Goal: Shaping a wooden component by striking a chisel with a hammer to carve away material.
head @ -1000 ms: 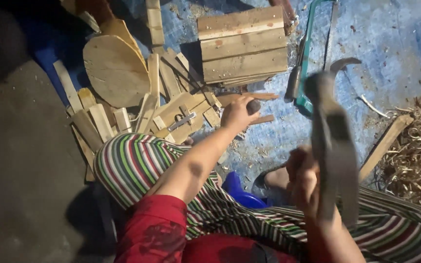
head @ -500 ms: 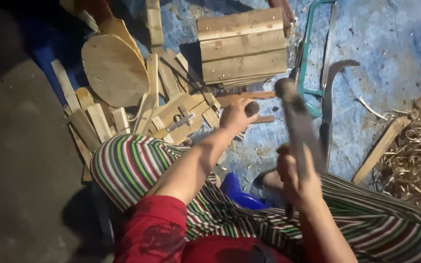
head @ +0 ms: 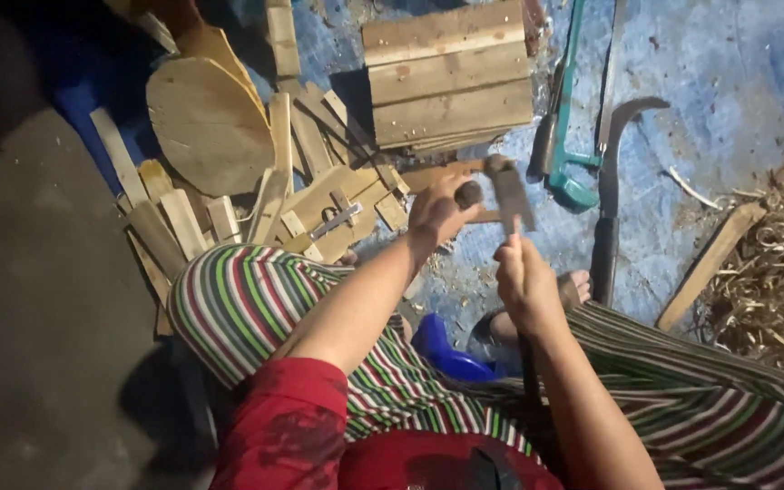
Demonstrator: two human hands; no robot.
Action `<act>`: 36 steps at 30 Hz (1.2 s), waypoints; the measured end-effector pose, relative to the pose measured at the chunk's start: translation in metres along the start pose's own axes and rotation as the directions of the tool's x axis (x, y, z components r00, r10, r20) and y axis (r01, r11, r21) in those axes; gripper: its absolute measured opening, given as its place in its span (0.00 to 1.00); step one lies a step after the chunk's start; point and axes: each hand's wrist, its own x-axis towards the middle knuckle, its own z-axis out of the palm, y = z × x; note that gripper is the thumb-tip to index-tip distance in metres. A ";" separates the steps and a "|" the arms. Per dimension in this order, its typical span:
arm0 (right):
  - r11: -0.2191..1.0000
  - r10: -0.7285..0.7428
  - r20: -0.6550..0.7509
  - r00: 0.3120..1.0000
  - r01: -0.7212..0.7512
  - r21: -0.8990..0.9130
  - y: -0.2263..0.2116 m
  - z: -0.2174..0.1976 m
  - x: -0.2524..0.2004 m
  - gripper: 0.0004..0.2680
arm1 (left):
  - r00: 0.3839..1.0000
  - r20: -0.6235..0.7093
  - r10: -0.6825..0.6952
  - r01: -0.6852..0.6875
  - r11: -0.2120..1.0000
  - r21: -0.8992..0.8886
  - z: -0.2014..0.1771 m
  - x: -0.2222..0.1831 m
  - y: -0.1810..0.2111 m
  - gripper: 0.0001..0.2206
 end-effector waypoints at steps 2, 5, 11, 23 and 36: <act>0.995 0.012 -0.064 0.998 -0.005 0.099 0.012 -0.004 0.007 0.16 | 0.965 -0.214 0.153 -0.174 0.981 -0.085 -0.001 -0.003 0.001 0.16; 0.987 0.104 -0.026 0.994 -0.100 0.124 0.055 -0.003 0.042 0.19 | 0.966 -0.256 0.028 -0.051 0.995 -0.083 0.015 0.018 -0.007 0.17; 0.943 0.322 0.023 0.946 -0.323 0.083 0.161 0.064 0.100 0.24 | 0.970 -0.243 -0.011 -0.015 0.995 -0.103 -0.028 0.000 0.020 0.12; 0.928 0.357 0.050 0.933 -0.360 0.090 0.168 0.076 0.108 0.24 | 0.915 -0.008 -0.404 0.399 0.908 -0.128 -0.080 0.017 -0.008 0.18; 0.930 0.360 0.070 0.930 -0.364 0.052 0.180 0.083 0.118 0.24 | 0.806 -0.091 -0.584 0.498 0.754 -0.429 -0.083 0.031 -0.059 0.21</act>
